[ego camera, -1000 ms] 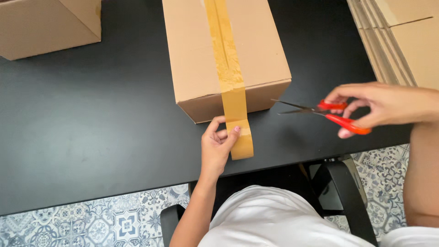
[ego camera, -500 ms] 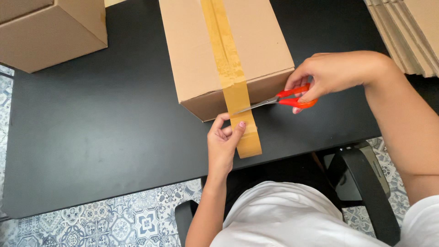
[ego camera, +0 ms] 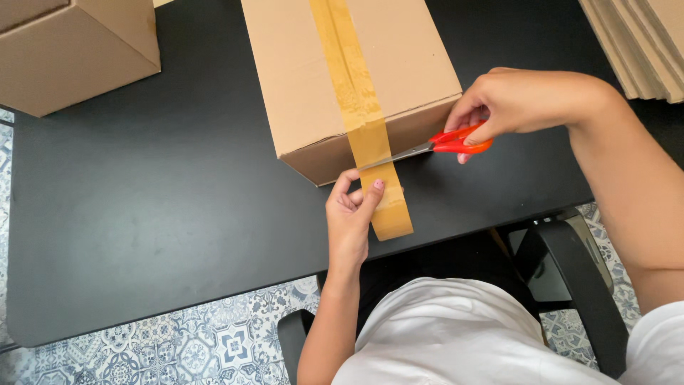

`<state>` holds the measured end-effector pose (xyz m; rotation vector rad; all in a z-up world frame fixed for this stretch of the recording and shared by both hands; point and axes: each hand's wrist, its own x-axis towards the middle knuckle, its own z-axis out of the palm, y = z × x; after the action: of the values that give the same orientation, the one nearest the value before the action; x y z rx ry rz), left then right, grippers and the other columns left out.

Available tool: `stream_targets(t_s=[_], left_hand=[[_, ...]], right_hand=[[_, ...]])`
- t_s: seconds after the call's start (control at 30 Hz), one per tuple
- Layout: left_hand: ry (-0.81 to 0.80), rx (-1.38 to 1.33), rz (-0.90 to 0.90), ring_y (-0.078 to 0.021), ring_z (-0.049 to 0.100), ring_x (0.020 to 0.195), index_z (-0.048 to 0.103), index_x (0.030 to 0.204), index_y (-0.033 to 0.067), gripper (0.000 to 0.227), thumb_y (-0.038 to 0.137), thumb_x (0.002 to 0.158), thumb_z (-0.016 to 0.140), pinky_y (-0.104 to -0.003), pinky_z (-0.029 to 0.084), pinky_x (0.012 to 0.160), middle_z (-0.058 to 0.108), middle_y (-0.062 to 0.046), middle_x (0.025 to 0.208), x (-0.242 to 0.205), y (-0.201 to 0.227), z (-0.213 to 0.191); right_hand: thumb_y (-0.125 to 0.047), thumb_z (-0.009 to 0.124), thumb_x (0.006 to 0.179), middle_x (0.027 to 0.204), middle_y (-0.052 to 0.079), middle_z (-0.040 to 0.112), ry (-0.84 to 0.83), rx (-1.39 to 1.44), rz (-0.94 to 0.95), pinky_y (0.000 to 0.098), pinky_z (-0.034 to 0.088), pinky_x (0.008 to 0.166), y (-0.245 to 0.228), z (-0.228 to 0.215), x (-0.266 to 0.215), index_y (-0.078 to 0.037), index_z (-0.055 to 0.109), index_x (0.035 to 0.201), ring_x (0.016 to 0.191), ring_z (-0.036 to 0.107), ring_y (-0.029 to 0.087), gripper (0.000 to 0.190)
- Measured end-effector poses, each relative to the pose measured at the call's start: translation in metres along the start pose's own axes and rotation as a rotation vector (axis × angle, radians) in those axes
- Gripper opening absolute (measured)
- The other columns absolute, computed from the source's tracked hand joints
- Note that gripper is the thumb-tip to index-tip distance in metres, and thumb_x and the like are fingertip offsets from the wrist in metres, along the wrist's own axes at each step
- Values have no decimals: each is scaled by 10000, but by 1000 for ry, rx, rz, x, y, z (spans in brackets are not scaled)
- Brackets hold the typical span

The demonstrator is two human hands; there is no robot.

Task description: The person folds two cardboard boxes by hand on a table and seals each one with brown adhesive tape, using scissors to cut the tape.

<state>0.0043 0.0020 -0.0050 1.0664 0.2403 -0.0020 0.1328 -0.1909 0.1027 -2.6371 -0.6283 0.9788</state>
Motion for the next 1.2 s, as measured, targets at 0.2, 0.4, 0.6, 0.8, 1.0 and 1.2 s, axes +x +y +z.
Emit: stream_targets(t_s=[0.2,0.4,0.6,0.8,1.0,1.2], left_hand=[[-2,-26,14,-135,643,667,501,941,58,173,112,826,618,-279,520,589,679,-116,738,1,1,2],[-18,-58,-21,-253,684,759,478,937,55,174,107,831,606,-323,542,620,675,-141,730,-2,-2,6],[-81,22,-173,-55,560,528,529,898,78,113,100,833,618,-238,464,449,658,-54,651,-4,-30,22],[-178,505,-132,-22,553,573,584,903,132,150,200,776,627,-179,464,544,656,-9,671,-6,-27,71],[-313,916,316,-100,626,612,559,1043,218,233,258,813,557,-213,495,658,638,41,782,34,-67,101],[-394,1184,772,-202,620,493,530,1066,138,203,179,867,545,-309,519,447,601,-73,575,65,-112,126]], right_hand=[[-129,660,729,710,-18,781,60,92,25,194,407,623,-4,2,-4,-160,773,914,653,615,40,219],[-141,622,777,720,-16,780,-69,157,40,200,440,657,0,7,-7,-132,748,876,672,642,69,161],[-158,693,741,812,-6,774,-22,261,142,209,449,683,43,25,-25,-133,698,955,731,668,96,216],[-185,667,765,1047,-16,674,146,233,496,274,400,775,95,52,-62,-201,598,1134,943,600,144,376],[-262,707,718,987,240,535,765,21,520,460,421,788,196,149,-24,11,574,1075,940,515,425,469],[-311,779,648,975,150,530,790,2,696,426,469,799,211,165,15,-16,566,1013,954,544,356,515]])
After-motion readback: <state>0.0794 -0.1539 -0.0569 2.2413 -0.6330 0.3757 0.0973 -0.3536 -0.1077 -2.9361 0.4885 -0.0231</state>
